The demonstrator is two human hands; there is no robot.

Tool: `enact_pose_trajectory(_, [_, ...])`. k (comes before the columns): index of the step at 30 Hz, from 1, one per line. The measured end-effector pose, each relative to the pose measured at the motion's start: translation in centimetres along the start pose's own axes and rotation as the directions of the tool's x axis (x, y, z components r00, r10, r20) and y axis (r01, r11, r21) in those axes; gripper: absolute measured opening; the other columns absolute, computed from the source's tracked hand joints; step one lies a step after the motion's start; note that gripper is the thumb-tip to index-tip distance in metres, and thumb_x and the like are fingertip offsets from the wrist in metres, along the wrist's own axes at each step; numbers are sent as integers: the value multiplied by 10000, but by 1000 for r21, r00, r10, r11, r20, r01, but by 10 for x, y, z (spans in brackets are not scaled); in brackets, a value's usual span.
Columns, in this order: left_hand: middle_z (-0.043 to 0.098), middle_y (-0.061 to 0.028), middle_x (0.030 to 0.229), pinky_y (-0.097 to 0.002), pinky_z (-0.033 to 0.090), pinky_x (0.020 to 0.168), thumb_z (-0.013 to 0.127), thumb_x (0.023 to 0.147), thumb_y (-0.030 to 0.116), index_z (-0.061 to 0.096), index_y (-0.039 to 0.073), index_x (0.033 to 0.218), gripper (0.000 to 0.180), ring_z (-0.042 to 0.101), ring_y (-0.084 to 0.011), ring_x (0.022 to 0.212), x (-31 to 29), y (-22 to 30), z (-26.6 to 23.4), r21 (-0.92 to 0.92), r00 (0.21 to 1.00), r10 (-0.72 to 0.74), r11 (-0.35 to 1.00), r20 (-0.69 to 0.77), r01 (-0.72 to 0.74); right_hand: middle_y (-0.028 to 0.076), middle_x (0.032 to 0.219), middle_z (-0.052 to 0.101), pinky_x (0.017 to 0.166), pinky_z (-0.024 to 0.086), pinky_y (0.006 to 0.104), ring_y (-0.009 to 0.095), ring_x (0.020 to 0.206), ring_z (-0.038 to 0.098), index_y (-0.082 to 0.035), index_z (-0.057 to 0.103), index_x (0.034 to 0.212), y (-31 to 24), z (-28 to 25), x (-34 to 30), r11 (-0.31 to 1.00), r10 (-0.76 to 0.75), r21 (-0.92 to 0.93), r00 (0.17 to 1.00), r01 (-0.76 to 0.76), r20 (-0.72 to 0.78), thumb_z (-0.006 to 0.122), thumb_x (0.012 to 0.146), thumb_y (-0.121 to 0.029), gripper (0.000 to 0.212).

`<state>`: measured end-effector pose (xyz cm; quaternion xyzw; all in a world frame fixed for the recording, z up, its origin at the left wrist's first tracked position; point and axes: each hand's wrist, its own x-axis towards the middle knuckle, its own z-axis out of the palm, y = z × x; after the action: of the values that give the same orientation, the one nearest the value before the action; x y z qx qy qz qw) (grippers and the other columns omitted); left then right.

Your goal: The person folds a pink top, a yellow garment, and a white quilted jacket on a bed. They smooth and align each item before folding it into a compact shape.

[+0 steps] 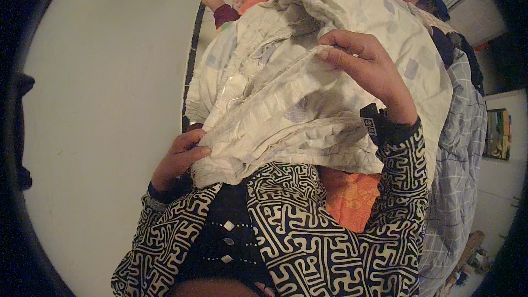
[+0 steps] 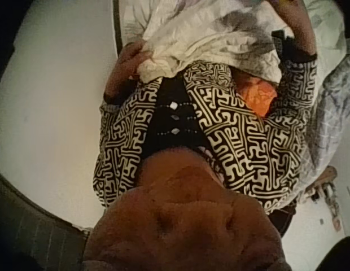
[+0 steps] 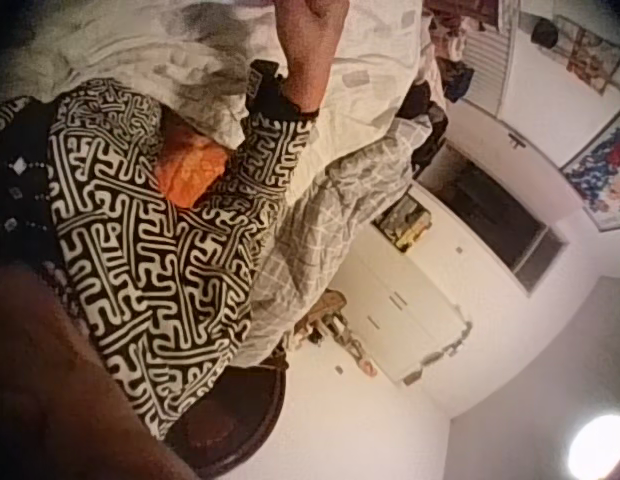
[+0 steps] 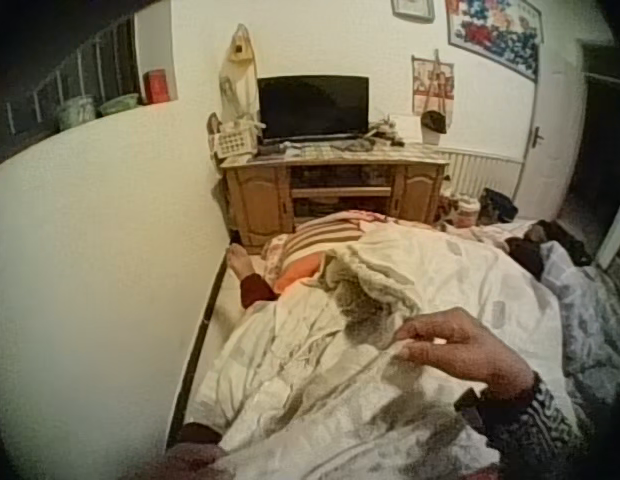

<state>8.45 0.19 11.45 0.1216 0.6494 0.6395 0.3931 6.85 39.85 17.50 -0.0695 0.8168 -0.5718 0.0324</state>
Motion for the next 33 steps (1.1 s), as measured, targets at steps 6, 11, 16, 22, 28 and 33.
enact_pose_trajectory(6, [636, -28, 919, -258, 454, 712, 634, 903, 139, 611, -31, 1116, 274, 564, -120, 807, 13, 0, -12, 477, 998, 27, 877, 61, -53, -82, 749, 536, 617, 358, 199, 28, 706, 456, -31, 668, 847, -28, 6, 6, 1000, 11, -21, 994, -8, 104, 646, 933, -252, 238])
enact_pose_trajectory(11, [649, -113, 1119, -314, 473, 893, 665, 868, 145, 592, -3, 1197, 368, 615, -207, 1026, 29, 44, -8, 662, 920, 392, 689, -1, -294, -85, 755, 541, 623, 366, 197, 24, 716, 463, -38, 669, 869, -28, 18, 18, 997, -5, 79, 991, -6, 136, 647, 935, -261, 234])
enact_pose_trajectory(16, [648, -80, 1152, -332, 443, 973, 719, 820, 97, 569, 8, 1245, 459, 586, -157, 1098, 75, 72, 38, 418, 861, 509, 782, 0, -462, -87, 750, 548, 612, 368, 194, 16, 704, 467, -39, 671, 881, -31, 28, 19, 986, -28, 169, 986, 0, 164, 642, 939, -271, 241])
enact_pose_trajectory(22, [642, 4, 960, -216, 461, 782, 677, 911, 111, 613, 4, 1132, 254, 557, -48, 856, 95, 74, 57, 151, 894, 443, 890, -65, -430, -93, 739, 547, 608, 368, 193, 17, 694, 461, -42, 681, 897, -21, 27, 16, 985, 40, 162, 995, -55, 94, 644, 939, -276, 241])
enact_pose_trajectory(28, [585, 45, 784, -182, 409, 644, 646, 942, 127, 651, -6, 952, 134, 475, -18, 714, 99, 69, 57, 184, 838, 496, 867, -229, -463, -96, 765, 554, 647, 375, 188, 13, 730, 464, -42, 685, 901, -8, 36, 15, 965, 31, 259, 998, -43, 50, 651, 937, -260, 224])
enact_pose_trajectory(33, [570, 63, 762, -182, 399, 637, 634, 951, 147, 653, 1, 942, 148, 462, -17, 704, 106, 69, 54, 178, 786, 531, 847, -316, -501, -93, 791, 575, 684, 401, 188, 18, 760, 487, -33, 683, 909, -2, 39, 13, 955, 64, 288, 998, -63, 7, 651, 938, -243, 214])
